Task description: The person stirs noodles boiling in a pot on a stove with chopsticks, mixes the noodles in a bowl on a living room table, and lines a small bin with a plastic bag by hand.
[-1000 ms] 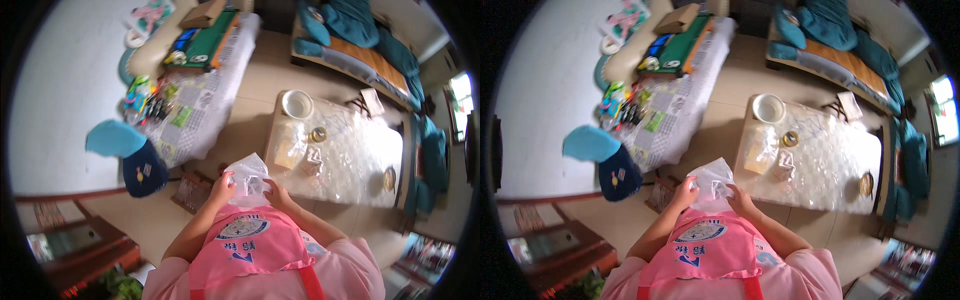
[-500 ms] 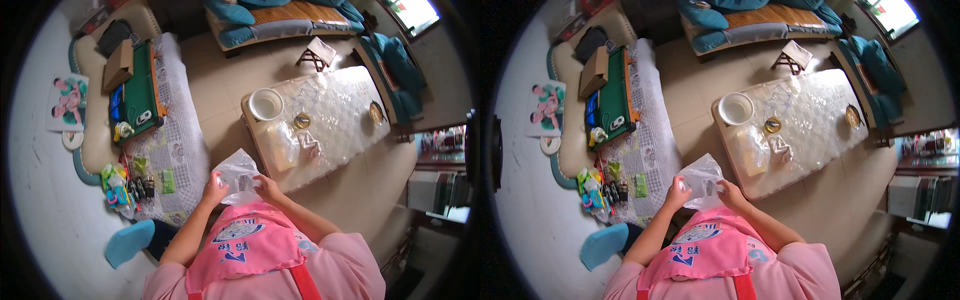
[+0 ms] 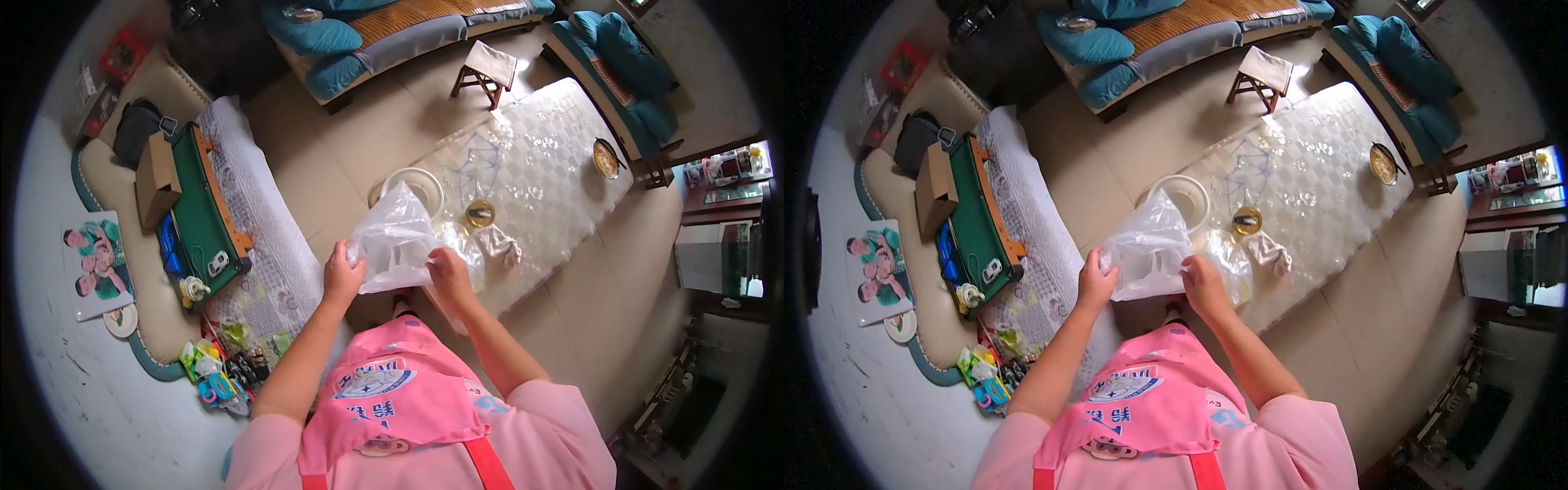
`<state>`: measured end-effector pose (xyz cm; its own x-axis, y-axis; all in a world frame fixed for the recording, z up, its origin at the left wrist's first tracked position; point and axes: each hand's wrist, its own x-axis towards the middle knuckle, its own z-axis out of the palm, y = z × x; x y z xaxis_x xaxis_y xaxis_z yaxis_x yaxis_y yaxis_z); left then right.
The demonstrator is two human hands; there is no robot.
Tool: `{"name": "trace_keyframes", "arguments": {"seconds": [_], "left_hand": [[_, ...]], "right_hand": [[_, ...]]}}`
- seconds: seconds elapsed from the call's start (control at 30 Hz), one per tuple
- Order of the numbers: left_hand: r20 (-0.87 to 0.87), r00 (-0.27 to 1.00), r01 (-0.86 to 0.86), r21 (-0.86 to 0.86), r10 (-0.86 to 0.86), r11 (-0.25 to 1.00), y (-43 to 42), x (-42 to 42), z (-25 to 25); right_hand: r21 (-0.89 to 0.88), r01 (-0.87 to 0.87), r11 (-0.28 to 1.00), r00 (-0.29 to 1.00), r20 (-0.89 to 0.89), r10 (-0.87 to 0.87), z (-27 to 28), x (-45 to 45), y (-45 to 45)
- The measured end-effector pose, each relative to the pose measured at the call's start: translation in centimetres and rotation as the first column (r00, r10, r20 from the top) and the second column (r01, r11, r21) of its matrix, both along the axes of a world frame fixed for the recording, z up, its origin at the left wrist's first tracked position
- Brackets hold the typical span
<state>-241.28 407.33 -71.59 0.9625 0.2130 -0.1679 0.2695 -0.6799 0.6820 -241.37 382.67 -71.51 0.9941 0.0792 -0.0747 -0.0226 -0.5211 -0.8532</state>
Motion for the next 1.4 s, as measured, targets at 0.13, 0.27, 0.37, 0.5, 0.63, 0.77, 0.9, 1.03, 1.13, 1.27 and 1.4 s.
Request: {"name": "trace_keyframes", "arguments": {"seconds": [0.13,0.27,0.37,0.5,0.63,0.77,0.9,1.03,1.13,1.27,1.4], "left_hand": [[-0.068,0.996,-0.064,-0.12,0.056,0.991,-1.1,5.9,-3.6],[-0.137,0.989,0.033,-0.173,-0.057,0.984,-2.0,9.2,-9.0],[-0.252,0.892,0.283,-0.339,-0.376,0.897,0.4,9.0,-16.7],[-0.632,0.648,0.421,-0.169,-0.425,0.891,4.3,13.8,-14.4],[-0.211,0.882,0.428,-0.021,-0.422,0.904,4.6,21.6,-13.7],[0.098,0.79,0.599,0.085,-0.605,0.796,-2.4,27.0,-12.6],[-0.004,0.641,0.76,0.143,-0.768,0.634,-7.4,27.7,-15.8],[-0.204,0.538,0.836,0.012,-0.818,0.548,-9.2,26.3,-22.5],[-0.268,0.519,0.828,-0.078,-0.812,0.555,-10.8,27.8,-27.1],[-0.454,0.564,0.661,-0.252,-0.69,0.707,-10.3,32.9,-36.4],[-0.173,0.823,0.541,-0.057,-0.542,0.839,-11.7,35.4,-20.6]], "right_hand": [[-0.063,0.016,0.998,0.984,0.176,-0.005,-0.4,7.4,-0.2],[-0.084,0.025,0.996,0.996,0.087,-0.017,-6.4,10.2,-1.0],[-0.093,-0.013,0.996,0.999,-0.042,0.009,-12.1,9.5,-1.3],[-0.106,-0.038,0.994,0.983,-0.185,0.018,-14.3,8.7,-0.9],[-0.131,-0.009,0.991,0.968,-0.248,-0.024,-14.5,8.9,-0.3],[-0.121,0.039,0.992,0.963,-0.261,-0.07,-15.2,9.6,-0.4],[-0.11,0.079,0.991,0.949,-0.296,-0.108,-14.9,10.1,-0.8],[-0.098,0.182,0.978,0.934,-0.295,-0.203,-14.8,10.9,-1.3],[-0.088,0.301,0.949,0.933,-0.177,-0.313,-16.6,12.5,-2.0],[-0.061,0.417,0.907,0.897,-0.131,-0.421,-19.7,17.3,-3.3],[-0.176,0.437,0.882,0.89,-0.057,-0.452,-23.5,21.7,-4.7]]}}
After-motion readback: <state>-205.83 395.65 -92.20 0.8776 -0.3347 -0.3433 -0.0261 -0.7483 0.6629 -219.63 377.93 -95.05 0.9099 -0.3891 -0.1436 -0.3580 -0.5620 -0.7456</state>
